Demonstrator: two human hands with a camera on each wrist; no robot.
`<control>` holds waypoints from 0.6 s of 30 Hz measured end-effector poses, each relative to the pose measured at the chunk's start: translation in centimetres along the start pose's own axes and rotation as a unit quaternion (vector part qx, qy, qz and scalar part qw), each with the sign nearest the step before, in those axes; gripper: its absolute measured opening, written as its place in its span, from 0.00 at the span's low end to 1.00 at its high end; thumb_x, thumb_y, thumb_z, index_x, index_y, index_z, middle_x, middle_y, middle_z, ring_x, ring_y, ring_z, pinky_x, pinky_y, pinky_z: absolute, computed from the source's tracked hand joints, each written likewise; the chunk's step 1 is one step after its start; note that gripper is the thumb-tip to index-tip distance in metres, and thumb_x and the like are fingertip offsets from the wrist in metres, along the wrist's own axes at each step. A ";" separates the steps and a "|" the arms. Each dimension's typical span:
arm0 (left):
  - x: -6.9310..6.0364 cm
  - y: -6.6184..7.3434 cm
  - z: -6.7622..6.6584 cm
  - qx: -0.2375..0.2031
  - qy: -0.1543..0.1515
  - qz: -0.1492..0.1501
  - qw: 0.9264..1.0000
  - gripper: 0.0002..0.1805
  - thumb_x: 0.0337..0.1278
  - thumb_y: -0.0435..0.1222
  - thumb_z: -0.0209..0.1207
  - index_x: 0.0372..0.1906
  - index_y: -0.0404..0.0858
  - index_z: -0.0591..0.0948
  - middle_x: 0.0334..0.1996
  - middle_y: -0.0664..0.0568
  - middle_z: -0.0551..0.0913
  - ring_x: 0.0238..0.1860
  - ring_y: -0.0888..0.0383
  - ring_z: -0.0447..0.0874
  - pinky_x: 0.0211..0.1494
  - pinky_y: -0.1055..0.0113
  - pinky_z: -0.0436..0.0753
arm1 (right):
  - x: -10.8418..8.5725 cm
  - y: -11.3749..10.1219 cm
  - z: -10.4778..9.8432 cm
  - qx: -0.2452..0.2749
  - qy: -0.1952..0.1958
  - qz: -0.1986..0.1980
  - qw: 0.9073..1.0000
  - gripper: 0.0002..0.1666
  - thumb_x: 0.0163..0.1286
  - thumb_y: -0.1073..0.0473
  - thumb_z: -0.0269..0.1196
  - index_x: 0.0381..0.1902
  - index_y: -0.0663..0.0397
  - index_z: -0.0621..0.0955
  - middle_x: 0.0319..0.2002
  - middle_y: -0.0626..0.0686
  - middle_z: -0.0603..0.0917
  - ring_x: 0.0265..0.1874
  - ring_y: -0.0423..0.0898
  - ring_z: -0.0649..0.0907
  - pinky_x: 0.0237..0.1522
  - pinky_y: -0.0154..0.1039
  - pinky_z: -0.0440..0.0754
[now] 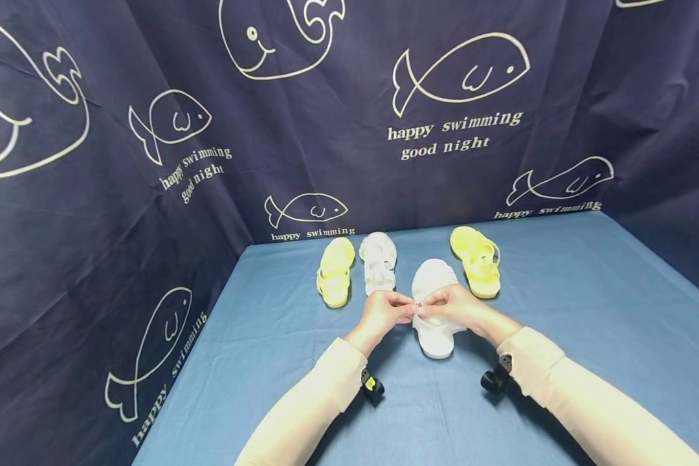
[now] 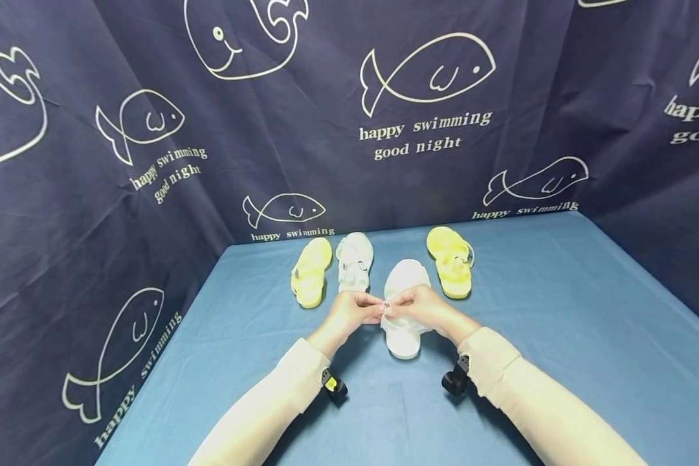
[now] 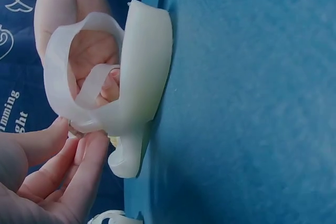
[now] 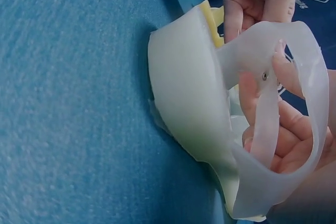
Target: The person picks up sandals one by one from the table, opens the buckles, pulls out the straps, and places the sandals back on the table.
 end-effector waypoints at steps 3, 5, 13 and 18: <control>-0.3 0.3 0.1 0.032 0.021 0.028 0.999 0.06 0.53 0.30 0.67 0.34 0.30 0.87 0.30 0.43 0.89 0.26 0.59 0.87 0.33 0.70 0.87 | 0.0 0.1 0.1 0.008 -0.001 -0.006 1.000 0.19 0.62 0.55 0.69 0.43 0.67 0.85 0.37 0.55 0.89 0.34 0.37 0.81 0.38 0.29 0.79; -0.5 0.6 0.1 0.060 0.038 0.052 0.996 0.05 0.52 0.30 0.67 0.33 0.31 0.88 0.29 0.44 0.89 0.26 0.60 0.87 0.31 0.72 0.86 | 0.0 0.0 0.1 0.010 -0.001 -0.012 1.000 0.19 0.62 0.55 0.69 0.43 0.67 0.85 0.37 0.56 0.89 0.34 0.37 0.81 0.37 0.29 0.79; -0.9 1.5 0.1 0.139 0.063 0.108 0.982 0.03 0.52 0.30 0.67 0.30 0.34 0.88 0.25 0.47 0.88 0.22 0.64 0.84 0.26 0.78 0.81 | 0.4 -0.1 0.0 -0.002 -0.002 -0.023 1.000 0.17 0.61 0.57 0.70 0.41 0.67 0.86 0.35 0.55 0.89 0.33 0.36 0.81 0.35 0.29 0.78; -0.6 1.8 0.3 0.166 0.050 0.097 0.980 0.03 0.53 0.30 0.66 0.29 0.34 0.88 0.24 0.48 0.88 0.21 0.64 0.84 0.26 0.78 0.81 | 0.4 0.0 -0.1 -0.005 -0.001 -0.029 1.000 0.16 0.60 0.58 0.70 0.40 0.67 0.86 0.33 0.54 0.89 0.31 0.36 0.80 0.33 0.29 0.78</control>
Point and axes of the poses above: each hand's wrist, its own x-axis towards the middle knuckle, its own z-axis out of the palm, y = z × x, the point moved 4 cm from there along x, towards the middle knuckle
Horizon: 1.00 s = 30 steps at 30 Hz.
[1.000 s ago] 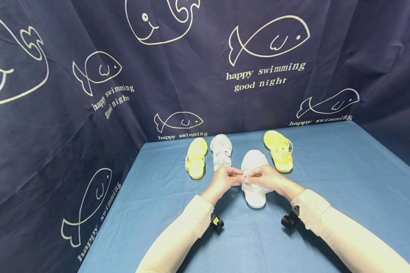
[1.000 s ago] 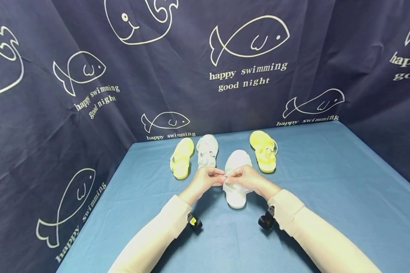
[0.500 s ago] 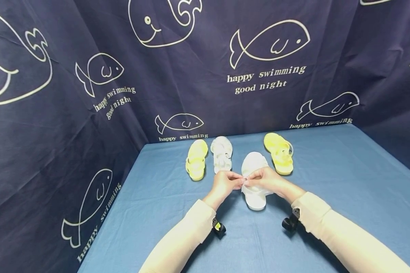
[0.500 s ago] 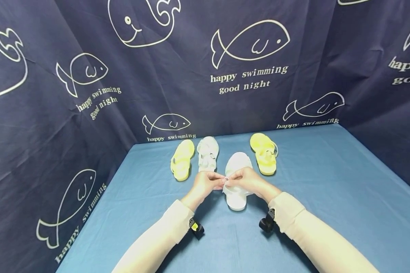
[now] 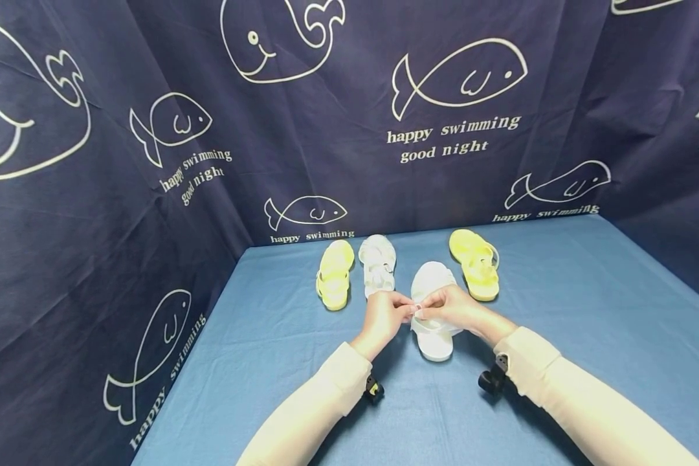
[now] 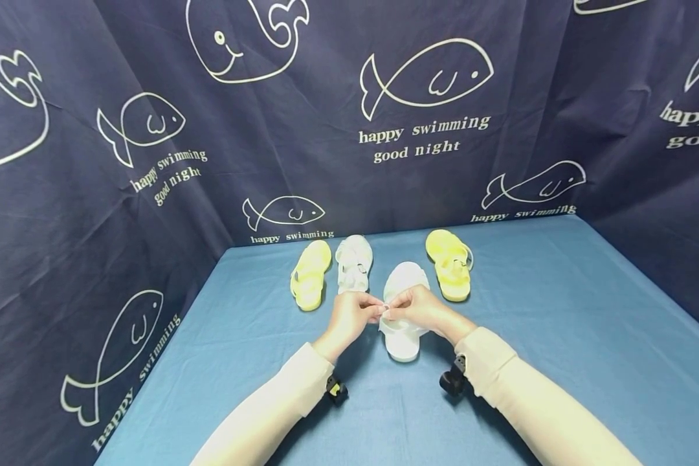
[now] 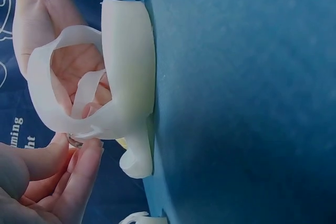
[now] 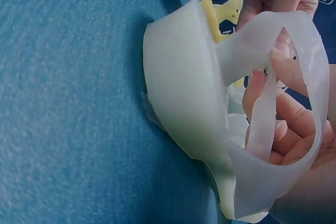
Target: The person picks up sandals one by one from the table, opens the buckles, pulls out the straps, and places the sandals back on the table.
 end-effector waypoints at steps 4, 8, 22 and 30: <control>0.0 0.2 0.0 0.008 -0.001 -0.001 1.000 0.03 0.53 0.30 0.66 0.29 0.33 0.88 0.24 0.48 0.88 0.21 0.63 0.85 0.25 0.78 0.81 | 0.1 -0.1 0.0 -0.009 -0.003 -0.005 1.000 0.15 0.61 0.59 0.70 0.39 0.67 0.86 0.32 0.54 0.89 0.29 0.36 0.79 0.31 0.29 0.77; -0.1 0.3 0.2 -0.005 -0.005 -0.001 1.000 0.04 0.54 0.29 0.65 0.30 0.32 0.87 0.25 0.46 0.88 0.22 0.62 0.86 0.26 0.77 0.83 | 0.0 -0.2 0.0 -0.016 -0.001 -0.004 1.000 0.14 0.60 0.59 0.70 0.38 0.66 0.86 0.30 0.54 0.89 0.28 0.37 0.79 0.29 0.30 0.76; 0.4 1.0 0.2 0.055 0.008 0.037 0.998 0.04 0.53 0.32 0.67 0.27 0.35 0.87 0.24 0.50 0.87 0.21 0.67 0.82 0.24 0.81 0.78 | 0.0 -0.4 0.0 -0.002 -0.011 -0.025 1.000 0.13 0.60 0.63 0.69 0.37 0.70 0.85 0.29 0.54 0.89 0.25 0.34 0.78 0.25 0.28 0.74; 0.9 1.3 -0.1 0.080 -0.022 0.036 0.996 0.03 0.52 0.34 0.68 0.29 0.37 0.88 0.25 0.52 0.88 0.20 0.71 0.78 0.25 0.81 0.76 | -0.1 -0.1 0.2 0.007 -0.017 -0.020 1.000 0.13 0.61 0.61 0.69 0.36 0.69 0.85 0.28 0.52 0.88 0.25 0.34 0.79 0.27 0.29 0.76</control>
Point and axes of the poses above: each hand's wrist, its own x-axis towards the middle knuckle, its own z-axis out of the palm, y = z × x, the point moved 4 cm from there along x, towards the middle knuckle
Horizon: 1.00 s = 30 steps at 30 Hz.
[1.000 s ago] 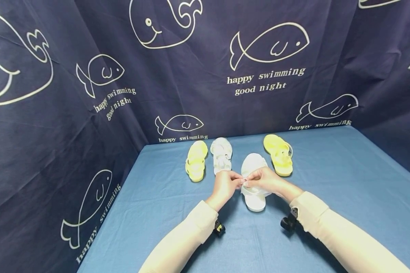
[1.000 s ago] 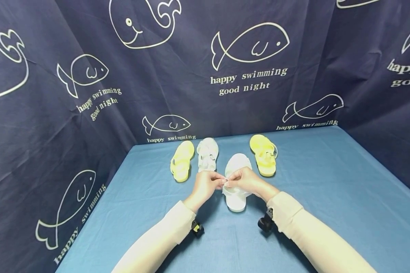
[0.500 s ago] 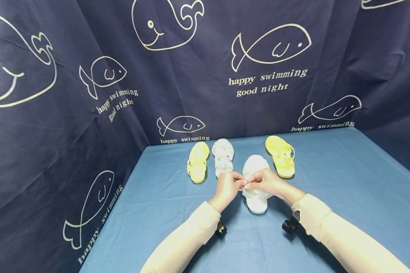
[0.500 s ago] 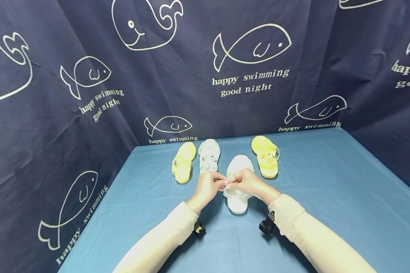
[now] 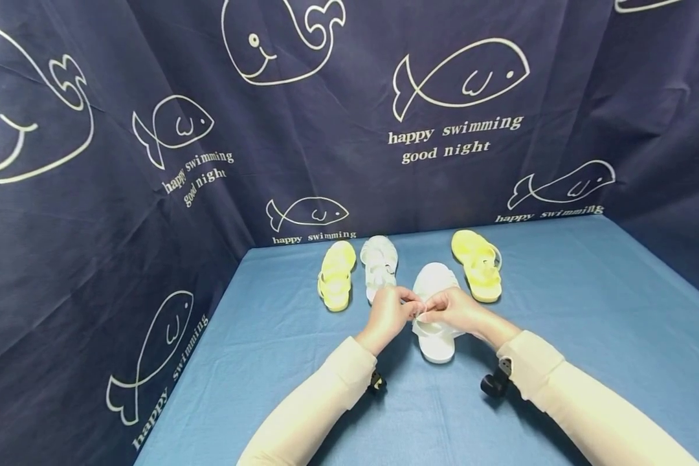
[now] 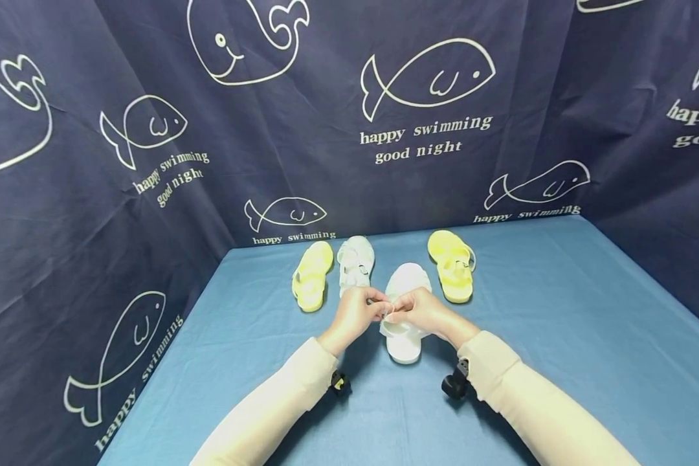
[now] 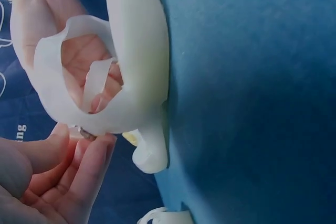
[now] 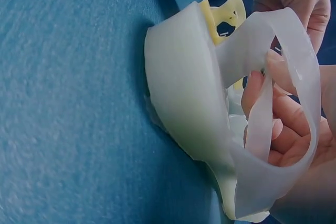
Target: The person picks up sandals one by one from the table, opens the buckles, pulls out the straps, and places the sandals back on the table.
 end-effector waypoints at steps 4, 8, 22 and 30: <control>0.1 0.3 -0.3 0.047 -0.005 0.020 0.999 0.03 0.52 0.35 0.68 0.29 0.39 0.88 0.24 0.54 0.87 0.20 0.72 0.75 0.24 0.81 0.74 | 0.2 0.2 0.0 -0.011 -0.002 -0.002 1.000 0.12 0.60 0.60 0.69 0.36 0.67 0.86 0.29 0.51 0.88 0.26 0.35 0.78 0.28 0.29 0.76; 0.2 0.7 -0.5 0.083 -0.002 0.044 0.996 0.03 0.51 0.35 0.68 0.28 0.40 0.88 0.24 0.56 0.87 0.22 0.70 0.76 0.26 0.80 0.74 | 0.3 0.3 0.0 -0.021 0.002 0.005 1.000 0.12 0.60 0.60 0.70 0.35 0.66 0.86 0.28 0.50 0.88 0.26 0.35 0.78 0.28 0.29 0.76; 0.0 1.5 -0.1 0.138 -0.011 0.117 0.983 0.02 0.53 0.34 0.67 0.30 0.40 0.89 0.27 0.56 0.88 0.28 0.67 0.82 0.31 0.82 0.75 | -0.2 -0.3 0.2 -0.018 0.004 -0.001 1.000 0.11 0.60 0.62 0.69 0.34 0.68 0.85 0.25 0.49 0.87 0.24 0.35 0.77 0.25 0.29 0.74; 0.2 2.0 0.2 0.170 -0.019 0.120 0.978 0.03 0.55 0.35 0.67 0.30 0.41 0.88 0.27 0.57 0.88 0.27 0.68 0.80 0.30 0.82 0.75 | 0.0 -0.2 0.1 -0.020 0.010 0.004 1.000 0.12 0.61 0.62 0.68 0.37 0.68 0.86 0.31 0.54 0.89 0.29 0.36 0.80 0.31 0.29 0.78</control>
Point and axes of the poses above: each hand's wrist, its own x-axis towards the middle knuckle, its own z-axis out of the palm, y = z × x, the point moved 4 cm from there along x, towards the middle knuckle
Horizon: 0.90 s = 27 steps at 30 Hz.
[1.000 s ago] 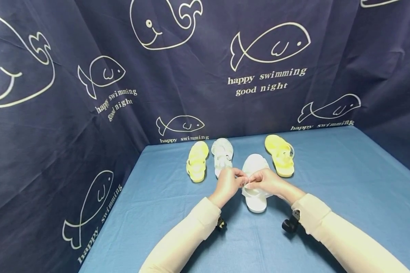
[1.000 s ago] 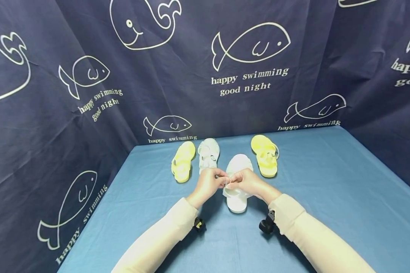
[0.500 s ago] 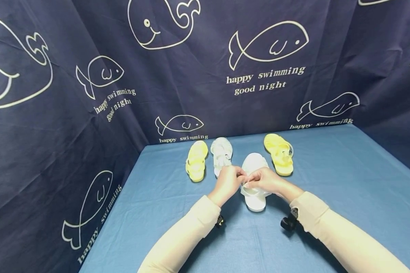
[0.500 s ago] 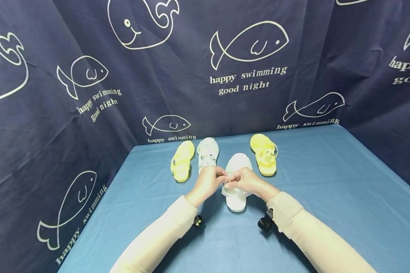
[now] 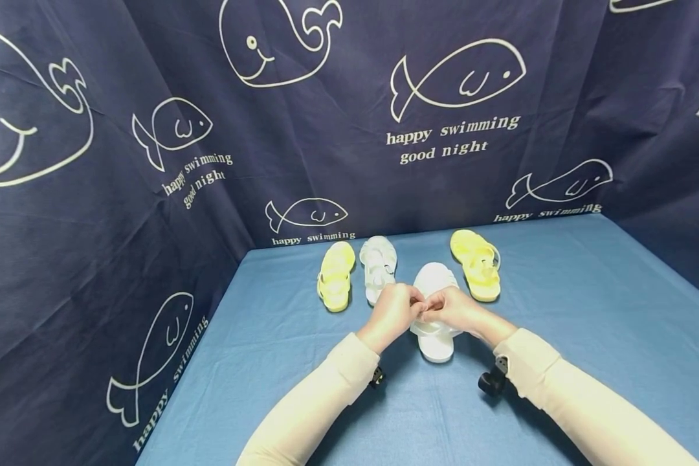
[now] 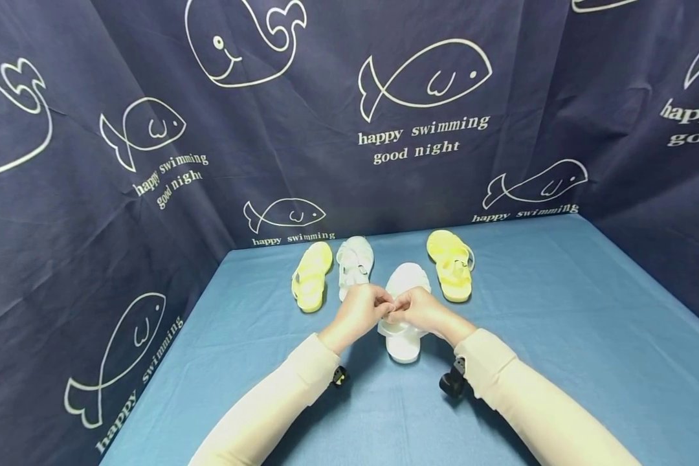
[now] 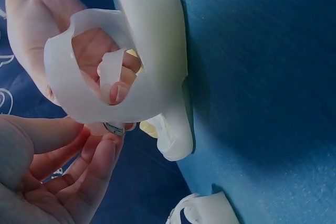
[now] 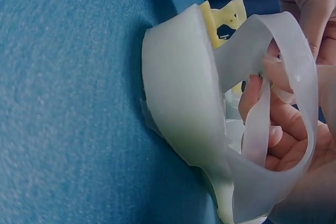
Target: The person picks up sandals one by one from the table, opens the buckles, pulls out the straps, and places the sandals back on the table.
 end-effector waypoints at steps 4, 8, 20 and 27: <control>0.0 0.0 0.0 0.018 0.007 0.009 1.000 0.03 0.56 0.34 0.66 0.30 0.42 0.89 0.28 0.58 0.88 0.31 0.65 0.82 0.34 0.80 0.77 | 0.1 0.1 0.0 0.002 0.004 0.013 1.000 0.13 0.61 0.59 0.69 0.37 0.66 0.86 0.31 0.52 0.89 0.31 0.36 0.79 0.34 0.29 0.78; -0.1 -0.5 -0.1 -0.009 0.010 0.002 1.000 0.04 0.56 0.32 0.64 0.31 0.41 0.88 0.28 0.56 0.88 0.30 0.65 0.81 0.33 0.80 0.77 | 0.4 0.5 0.0 -0.002 0.000 0.025 1.000 0.14 0.60 0.56 0.70 0.38 0.63 0.87 0.32 0.50 0.89 0.33 0.37 0.79 0.36 0.31 0.78; -0.1 -1.9 -1.0 -0.035 0.012 -0.016 0.999 0.05 0.59 0.33 0.63 0.35 0.39 0.89 0.32 0.54 0.89 0.31 0.65 0.83 0.33 0.79 0.78 | 0.6 0.2 -0.1 0.006 -0.006 0.006 1.000 0.15 0.61 0.59 0.69 0.40 0.67 0.86 0.36 0.55 0.89 0.33 0.36 0.80 0.37 0.28 0.77; -1.2 -3.2 -0.9 -0.063 -0.016 -0.037 0.997 0.05 0.58 0.34 0.64 0.34 0.38 0.89 0.33 0.51 0.89 0.33 0.62 0.85 0.35 0.78 0.79 | 0.0 0.1 -0.2 0.015 -0.003 0.010 1.000 0.18 0.61 0.57 0.70 0.42 0.67 0.85 0.37 0.56 0.89 0.33 0.34 0.81 0.38 0.27 0.78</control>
Point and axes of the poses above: each hand's wrist, its own x-axis towards the middle knuckle, its own z-axis out of the palm, y = z × x, the point moved 4 cm from there along x, towards the middle knuckle
